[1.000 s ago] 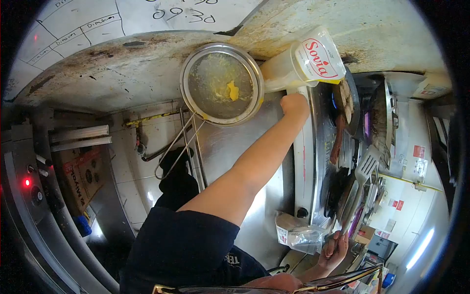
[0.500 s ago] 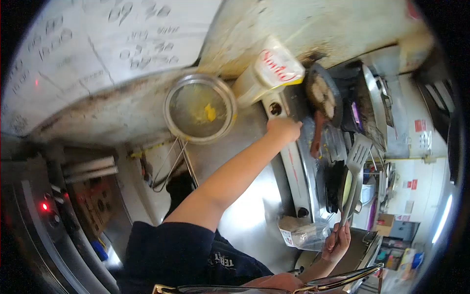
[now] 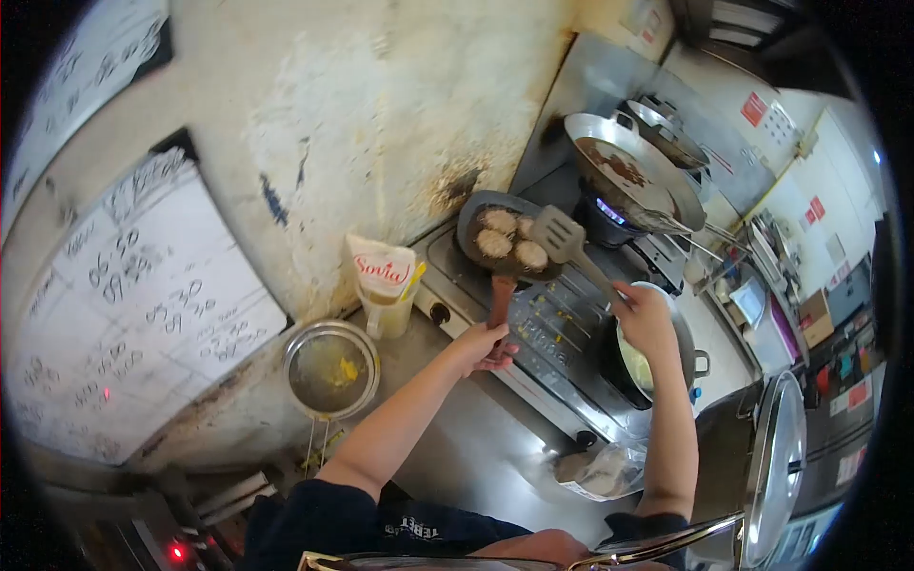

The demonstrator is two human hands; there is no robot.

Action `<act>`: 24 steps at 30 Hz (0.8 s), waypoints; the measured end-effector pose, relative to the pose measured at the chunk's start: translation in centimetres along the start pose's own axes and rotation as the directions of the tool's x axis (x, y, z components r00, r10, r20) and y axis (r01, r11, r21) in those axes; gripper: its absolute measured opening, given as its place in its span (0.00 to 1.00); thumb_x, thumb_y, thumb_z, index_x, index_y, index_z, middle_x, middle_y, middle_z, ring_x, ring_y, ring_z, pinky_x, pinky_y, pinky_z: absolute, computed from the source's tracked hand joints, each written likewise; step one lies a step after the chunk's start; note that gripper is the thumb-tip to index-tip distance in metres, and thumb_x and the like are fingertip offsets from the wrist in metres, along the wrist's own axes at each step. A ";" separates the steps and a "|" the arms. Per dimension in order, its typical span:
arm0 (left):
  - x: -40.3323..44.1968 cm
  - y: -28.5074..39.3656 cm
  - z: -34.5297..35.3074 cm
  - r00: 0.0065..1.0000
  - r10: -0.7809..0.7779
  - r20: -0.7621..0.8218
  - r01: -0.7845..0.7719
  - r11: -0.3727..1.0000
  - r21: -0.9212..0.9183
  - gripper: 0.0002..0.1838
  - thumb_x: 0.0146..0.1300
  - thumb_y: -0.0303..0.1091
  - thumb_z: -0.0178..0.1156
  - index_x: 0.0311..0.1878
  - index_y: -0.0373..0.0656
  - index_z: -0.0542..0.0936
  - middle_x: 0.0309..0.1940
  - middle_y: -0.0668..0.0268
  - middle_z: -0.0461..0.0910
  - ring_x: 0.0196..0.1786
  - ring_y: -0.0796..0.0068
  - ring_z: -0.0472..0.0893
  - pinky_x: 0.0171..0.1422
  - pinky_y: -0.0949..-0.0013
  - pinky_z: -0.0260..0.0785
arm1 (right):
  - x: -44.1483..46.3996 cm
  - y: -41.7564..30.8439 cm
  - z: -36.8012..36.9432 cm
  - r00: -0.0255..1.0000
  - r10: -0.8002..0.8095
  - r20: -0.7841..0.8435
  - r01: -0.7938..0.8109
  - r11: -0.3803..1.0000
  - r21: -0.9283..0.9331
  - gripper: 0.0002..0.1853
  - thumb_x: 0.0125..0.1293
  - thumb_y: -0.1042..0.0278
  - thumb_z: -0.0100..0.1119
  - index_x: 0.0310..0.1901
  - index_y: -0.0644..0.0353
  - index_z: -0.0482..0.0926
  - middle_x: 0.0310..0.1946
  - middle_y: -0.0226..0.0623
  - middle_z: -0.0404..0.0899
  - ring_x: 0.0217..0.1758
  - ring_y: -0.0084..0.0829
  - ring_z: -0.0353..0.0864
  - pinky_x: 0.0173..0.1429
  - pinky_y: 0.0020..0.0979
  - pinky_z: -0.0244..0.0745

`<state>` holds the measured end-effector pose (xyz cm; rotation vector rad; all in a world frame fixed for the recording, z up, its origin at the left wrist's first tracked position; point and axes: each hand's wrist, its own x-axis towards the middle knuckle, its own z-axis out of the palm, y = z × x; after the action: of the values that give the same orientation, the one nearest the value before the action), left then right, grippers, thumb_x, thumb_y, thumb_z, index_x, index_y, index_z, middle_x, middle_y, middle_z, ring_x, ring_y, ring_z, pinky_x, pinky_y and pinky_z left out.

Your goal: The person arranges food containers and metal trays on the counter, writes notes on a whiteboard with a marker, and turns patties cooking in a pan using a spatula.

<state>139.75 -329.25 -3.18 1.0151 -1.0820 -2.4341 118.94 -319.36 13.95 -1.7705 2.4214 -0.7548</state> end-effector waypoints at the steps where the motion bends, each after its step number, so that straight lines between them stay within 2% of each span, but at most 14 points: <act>1: 0.0 -0.2 -0.3 1.000 0.001 -0.021 -0.001 1.000 -0.008 0.14 0.65 0.45 0.53 0.47 0.47 0.68 0.37 0.67 0.78 0.31 0.76 0.79 0.37 0.69 0.77 | 2.2 -1.0 0.3 0.997 -0.002 0.080 0.005 0.999 -0.036 0.17 0.51 0.71 0.56 0.44 0.62 0.80 0.33 0.55 0.79 0.42 0.51 0.79 0.48 0.40 0.72; 3: -1.4 0.4 -0.2 1.000 -0.015 -0.022 0.015 1.000 0.004 0.14 0.66 0.44 0.52 0.47 0.47 0.68 0.38 0.67 0.78 0.30 0.77 0.78 0.37 0.70 0.77 | 6.0 -2.2 1.1 0.997 -0.047 0.056 0.053 0.992 -0.115 0.12 0.51 0.71 0.54 0.35 0.68 0.82 0.32 0.58 0.78 0.39 0.49 0.80 0.44 0.38 0.75; 5: -1.9 0.4 -0.5 1.000 0.008 -0.009 -0.008 1.000 0.009 0.14 0.66 0.43 0.52 0.49 0.47 0.68 0.40 0.66 0.79 0.27 0.80 0.76 0.37 0.70 0.77 | 10.4 -3.5 1.1 0.956 0.123 0.267 -0.051 0.964 -0.259 0.13 0.51 0.69 0.54 0.28 0.74 0.79 0.26 0.58 0.79 0.29 0.45 0.83 0.36 0.37 0.77; 6: -1.9 0.3 -0.6 1.000 0.005 -0.003 -0.005 1.000 0.023 0.14 0.66 0.43 0.52 0.49 0.47 0.68 0.40 0.66 0.79 0.27 0.80 0.76 0.37 0.70 0.77 | 12.2 -4.3 0.8 0.957 0.132 0.257 -0.065 0.965 -0.255 0.13 0.51 0.69 0.54 0.28 0.74 0.79 0.26 0.58 0.79 0.29 0.45 0.83 0.36 0.37 0.77; 8: -1.7 0.0 -0.6 1.000 0.028 -0.003 -0.028 1.000 -0.011 0.15 0.67 0.44 0.51 0.50 0.47 0.68 0.40 0.65 0.79 0.26 0.80 0.75 0.38 0.69 0.76 | 15.5 -5.9 -0.2 0.818 0.283 0.501 -0.105 0.930 -0.353 0.14 0.53 0.69 0.53 0.19 0.74 0.75 0.18 0.49 0.77 0.18 0.35 0.79 0.25 0.32 0.74; 9: -1.7 -0.1 -0.6 0.999 0.039 0.005 -0.038 0.999 -0.014 0.15 0.67 0.44 0.50 0.51 0.47 0.67 0.40 0.64 0.78 0.27 0.80 0.75 0.40 0.69 0.75 | 17.0 -6.3 -0.2 0.818 0.293 0.495 -0.113 0.926 -0.361 0.14 0.53 0.69 0.53 0.19 0.74 0.75 0.18 0.49 0.77 0.18 0.35 0.79 0.25 0.32 0.74; 11: -1.6 -0.3 -0.6 0.999 0.035 0.018 -0.035 0.999 -0.010 0.15 0.67 0.44 0.50 0.51 0.47 0.66 0.40 0.64 0.78 0.28 0.79 0.75 0.39 0.69 0.74 | 19.5 -6.5 0.3 0.682 0.364 0.634 -0.150 0.918 -0.366 0.15 0.59 0.68 0.51 0.19 0.69 0.74 0.14 0.34 0.73 0.13 0.23 0.69 0.19 0.27 0.67; 12: -1.6 -0.2 -0.7 0.999 0.035 0.019 -0.035 0.999 -0.004 0.16 0.68 0.44 0.49 0.52 0.47 0.66 0.40 0.63 0.78 0.28 0.79 0.75 0.39 0.69 0.74 | 20.5 -6.7 0.5 0.680 0.372 0.632 -0.154 0.915 -0.372 0.15 0.59 0.68 0.51 0.19 0.69 0.74 0.14 0.34 0.73 0.13 0.23 0.69 0.19 0.27 0.67; 15: -1.6 0.0 -0.8 0.998 0.031 0.058 -0.034 0.998 0.044 0.16 0.68 0.45 0.49 0.53 0.47 0.64 0.40 0.62 0.78 0.28 0.78 0.75 0.38 0.69 0.74 | 22.3 -6.8 1.5 0.452 0.533 0.715 -0.317 0.845 -0.430 0.12 0.63 0.67 0.48 0.24 0.61 0.73 0.16 0.27 0.68 0.10 0.15 0.59 0.14 0.20 0.59; 16: -1.4 0.0 -0.9 0.998 0.026 0.060 -0.029 0.999 0.042 0.16 0.68 0.45 0.49 0.53 0.47 0.64 0.40 0.62 0.78 0.28 0.78 0.75 0.38 0.69 0.74 | 22.4 -6.4 1.8 0.448 0.536 0.715 -0.319 0.843 -0.433 0.12 0.63 0.67 0.48 0.24 0.61 0.73 0.16 0.27 0.68 0.10 0.15 0.59 0.14 0.20 0.59; 19: -1.4 0.0 -1.0 0.996 0.026 0.081 -0.033 0.996 0.085 0.17 0.68 0.46 0.48 0.53 0.48 0.62 0.40 0.61 0.78 0.29 0.77 0.76 0.38 0.69 0.73 | 21.7 -4.6 2.4 0.463 0.500 0.732 -0.521 0.821 -0.231 0.12 0.63 0.69 0.47 0.24 0.62 0.74 0.16 0.29 0.68 0.11 0.14 0.60 0.13 0.16 0.57; 21: -1.6 0.4 -0.9 0.997 0.012 0.072 -0.021 0.993 0.113 0.17 0.68 0.47 0.48 0.53 0.48 0.63 0.40 0.61 0.78 0.28 0.77 0.76 0.37 0.70 0.73 | 20.7 -3.2 2.8 0.449 0.474 0.758 -0.683 0.728 -0.051 0.10 0.63 0.70 0.48 0.26 0.63 0.75 0.16 0.31 0.70 0.11 0.14 0.60 0.13 0.15 0.56; 22: -1.6 0.3 -1.0 0.997 0.009 0.074 -0.018 0.993 0.116 0.17 0.68 0.47 0.48 0.53 0.48 0.63 0.40 0.61 0.78 0.28 0.77 0.76 0.37 0.70 0.73 | 19.9 -2.6 3.1 0.447 0.475 0.758 -0.687 0.725 -0.050 0.10 0.63 0.70 0.48 0.26 0.63 0.75 0.16 0.31 0.70 0.11 0.14 0.60 0.13 0.15 0.56; 24: -1.3 0.1 -1.1 0.998 0.003 0.064 -0.009 0.994 0.105 0.17 0.68 0.47 0.48 0.53 0.48 0.63 0.39 0.61 0.79 0.27 0.77 0.76 0.35 0.69 0.73 | 18.6 -1.6 3.6 0.574 0.411 0.708 -0.653 0.751 0.093 0.07 0.61 0.71 0.51 0.29 0.64 0.76 0.17 0.33 0.71 0.12 0.14 0.61 0.12 0.16 0.56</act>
<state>141.45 -329.16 -2.98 0.9698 -1.2445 -2.4423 115.13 -337.82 15.96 -0.8302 1.9749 -0.3539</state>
